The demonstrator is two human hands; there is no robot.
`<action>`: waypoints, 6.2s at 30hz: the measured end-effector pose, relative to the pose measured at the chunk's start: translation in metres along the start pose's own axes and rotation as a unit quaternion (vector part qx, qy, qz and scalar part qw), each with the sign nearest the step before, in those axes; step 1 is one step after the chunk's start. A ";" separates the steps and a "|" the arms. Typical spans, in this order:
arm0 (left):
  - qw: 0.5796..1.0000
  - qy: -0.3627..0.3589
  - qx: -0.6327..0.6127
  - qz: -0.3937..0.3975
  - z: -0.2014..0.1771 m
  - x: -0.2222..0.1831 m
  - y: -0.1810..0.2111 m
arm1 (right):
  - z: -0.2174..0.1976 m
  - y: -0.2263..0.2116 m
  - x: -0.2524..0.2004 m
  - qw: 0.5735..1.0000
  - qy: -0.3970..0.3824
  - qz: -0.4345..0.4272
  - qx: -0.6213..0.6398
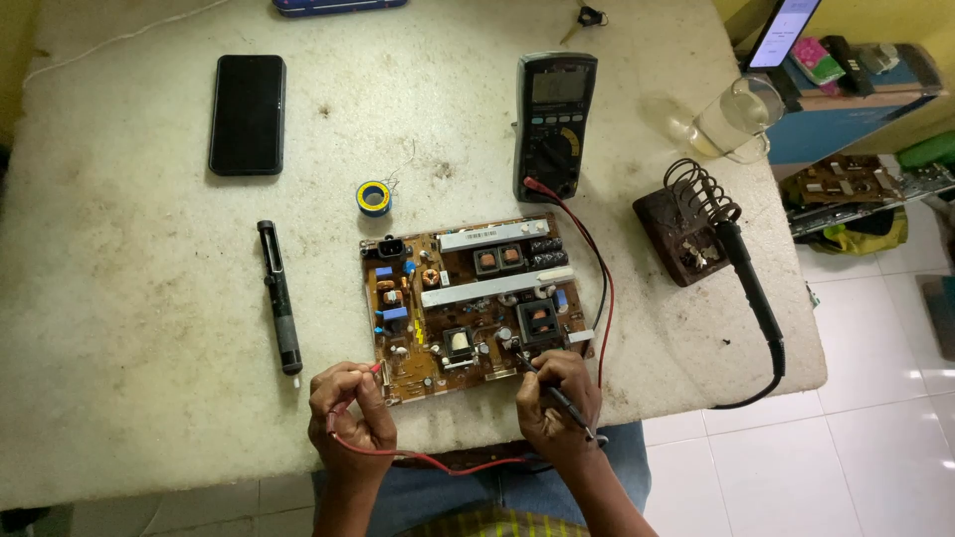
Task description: Using a digital multimeter to test components and traces on a printed circuit board at a repair station.
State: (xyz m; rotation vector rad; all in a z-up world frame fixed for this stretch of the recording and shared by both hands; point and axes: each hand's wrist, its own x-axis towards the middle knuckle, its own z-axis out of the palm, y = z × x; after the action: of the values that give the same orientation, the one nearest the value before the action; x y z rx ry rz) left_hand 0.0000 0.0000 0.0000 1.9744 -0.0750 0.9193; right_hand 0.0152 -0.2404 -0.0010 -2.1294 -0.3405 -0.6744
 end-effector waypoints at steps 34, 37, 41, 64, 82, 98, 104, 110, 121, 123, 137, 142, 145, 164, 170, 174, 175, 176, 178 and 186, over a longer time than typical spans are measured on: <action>0.999 -0.043 0.006 -0.023 -0.002 0.011 0.003 | 0.000 -0.003 0.005 1.000 -0.002 -0.006 -0.001; 0.999 -0.043 0.005 -0.029 -0.001 0.009 -0.002 | 0.001 0.002 0.001 1.000 0.003 0.006 0.019; 0.999 -0.045 -0.001 -0.030 0.000 0.008 -0.005 | -0.001 0.005 -0.003 0.999 -0.021 0.025 0.038; 0.997 -0.051 0.037 -0.048 0.001 0.013 -0.002 | -0.003 -0.003 0.010 0.998 -0.031 0.043 0.037; 0.986 -0.041 0.082 -0.137 0.004 0.010 -0.001 | -0.004 -0.005 0.012 0.997 -0.038 0.065 0.032; 0.996 -0.071 0.041 -0.040 -0.001 0.015 -0.002 | -0.002 0.002 0.007 0.999 -0.008 0.023 0.021; 0.995 -0.071 0.037 -0.056 0.000 0.010 -0.007 | -0.005 0.002 0.011 0.992 -0.031 0.103 0.072; 0.996 -0.069 0.036 -0.052 -0.001 0.011 -0.006 | -0.010 -0.001 0.022 0.980 -0.063 0.165 0.091; 0.995 -0.067 0.048 -0.052 -0.002 0.014 -0.003 | -0.007 -0.003 0.019 0.982 -0.038 0.160 0.090; 0.995 -0.067 0.041 -0.056 -0.002 0.015 -0.002 | -0.007 -0.003 0.019 0.981 -0.040 0.162 0.095; 0.995 -0.067 0.052 -0.046 -0.001 0.012 -0.006 | -0.008 0.006 0.014 0.978 -0.054 0.164 0.117; 0.995 -0.065 0.055 -0.054 -0.001 0.015 -0.002 | -0.010 0.004 0.017 0.979 -0.052 0.162 0.109; 0.996 -0.062 0.047 -0.053 -0.001 0.016 -0.002 | -0.010 0.003 0.017 0.980 -0.055 0.155 0.112; 0.999 -0.027 -0.017 -0.013 0.020 0.074 0.005 | -0.005 0.014 0.005 0.987 -0.040 0.117 0.099; 0.993 -0.083 -0.061 -0.061 0.050 0.109 0.001 | -0.006 0.011 0.006 0.986 -0.033 0.120 0.112; 0.992 -0.116 0.006 -0.055 0.067 0.100 -0.016 | -0.005 0.009 0.008 0.986 -0.024 0.115 0.115; 0.992 -0.116 0.006 -0.055 0.068 0.098 -0.018 | -0.006 0.009 0.009 0.986 -0.024 0.115 0.115; 0.993 -0.114 0.017 -0.018 0.069 0.095 -0.019 | -0.006 0.008 0.009 0.987 -0.025 0.113 0.108; 0.993 -0.111 0.028 0.019 0.070 0.093 -0.021 | -0.006 0.008 0.009 0.988 -0.026 0.110 0.102; 0.996 -0.085 0.024 0.033 0.071 0.090 -0.023 | -0.007 -0.006 0.020 0.989 0.030 0.076 0.120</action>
State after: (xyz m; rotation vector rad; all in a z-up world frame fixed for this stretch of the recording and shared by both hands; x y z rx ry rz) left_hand 0.1145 -0.0148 0.0194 2.1017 -0.2186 0.8007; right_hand 0.0262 -0.2423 0.0182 -1.8814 -0.2129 -0.5771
